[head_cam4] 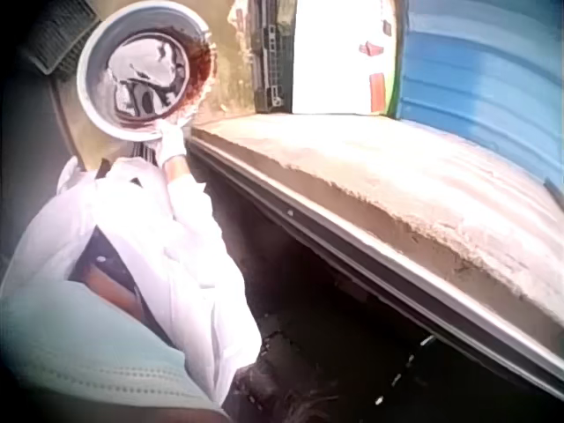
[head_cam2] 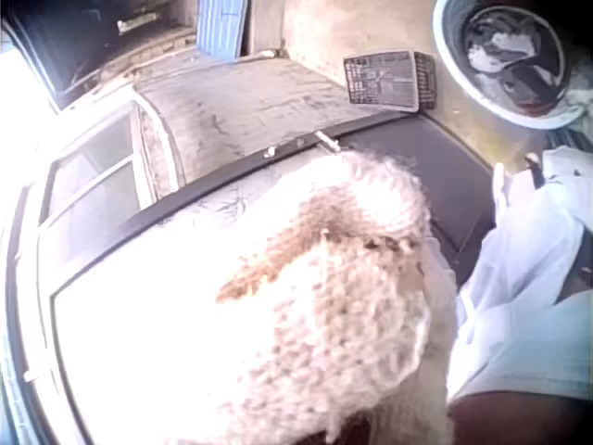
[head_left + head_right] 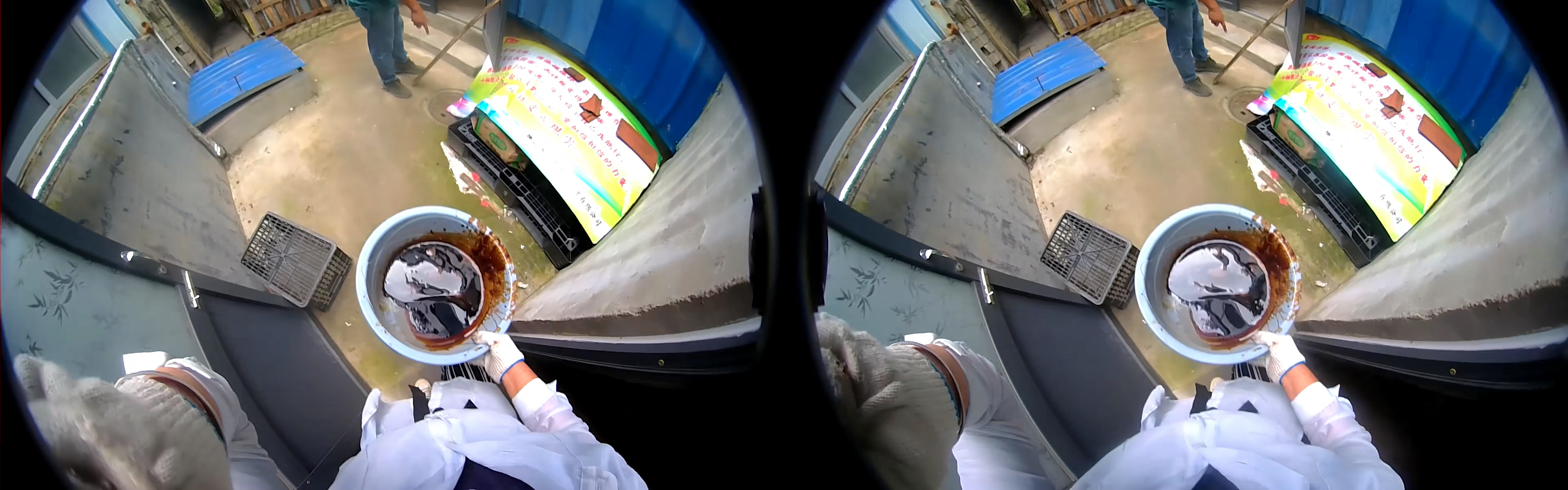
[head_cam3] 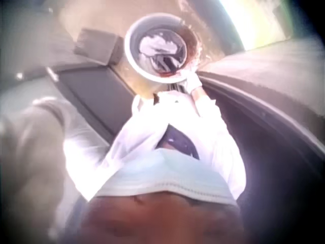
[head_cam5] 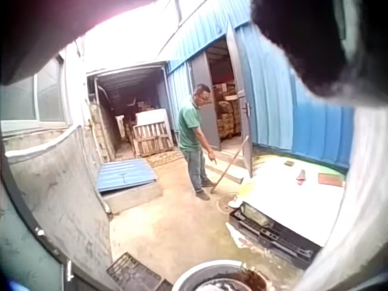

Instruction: The person uses scrap material to scoop a large spill of dark liquid into a bucket while sitting on the floor, then carries the bucket outside to dispose of the liquid down a drain.

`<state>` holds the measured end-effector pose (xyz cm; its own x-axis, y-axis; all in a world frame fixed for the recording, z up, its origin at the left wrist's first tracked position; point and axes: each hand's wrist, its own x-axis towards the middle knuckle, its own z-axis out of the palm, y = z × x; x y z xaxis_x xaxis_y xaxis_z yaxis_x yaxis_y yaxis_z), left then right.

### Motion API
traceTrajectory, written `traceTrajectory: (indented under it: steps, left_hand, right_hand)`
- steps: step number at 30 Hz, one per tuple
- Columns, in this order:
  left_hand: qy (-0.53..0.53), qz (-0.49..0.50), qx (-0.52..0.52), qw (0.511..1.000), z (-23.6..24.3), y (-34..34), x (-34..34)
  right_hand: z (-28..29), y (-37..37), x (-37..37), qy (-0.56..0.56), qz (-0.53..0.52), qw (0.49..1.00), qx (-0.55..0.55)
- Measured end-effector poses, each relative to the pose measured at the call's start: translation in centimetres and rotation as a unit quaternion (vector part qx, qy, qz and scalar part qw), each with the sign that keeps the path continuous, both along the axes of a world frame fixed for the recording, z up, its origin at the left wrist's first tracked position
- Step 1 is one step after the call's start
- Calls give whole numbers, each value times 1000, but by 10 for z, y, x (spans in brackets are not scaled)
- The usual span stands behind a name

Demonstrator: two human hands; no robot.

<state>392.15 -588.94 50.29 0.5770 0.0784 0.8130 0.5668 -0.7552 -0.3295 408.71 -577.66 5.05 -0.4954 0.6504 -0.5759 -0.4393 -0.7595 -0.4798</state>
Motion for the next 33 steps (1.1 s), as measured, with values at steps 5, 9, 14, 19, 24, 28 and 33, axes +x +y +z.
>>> traceTrajectory:
  steps: [5,9,14,19,24,28,33]
  left_hand:
    - [-121,55,3,991,-90,-3,24]
    - [-295,228,-136,918,-204,16,4]
    - [-574,216,-430,663,-368,23,-103]
    - [-634,71,-554,535,-456,41,-81]
    - [-599,38,-567,563,-453,129,-78]
    - [-629,110,-521,566,-417,199,-114]
    - [-654,130,-556,496,-320,266,-217]
  right_hand:
    - [-58,40,16,19,-18,998,60]
    - [-98,53,10,-32,-40,993,108]
    - [-88,41,20,-62,-23,993,96]
    - [-117,60,8,-41,-35,983,173]
    - [-96,134,-3,-29,-11,989,146]
    - [-48,204,-43,-4,9,983,184]
    - [62,265,-147,-36,28,989,141]
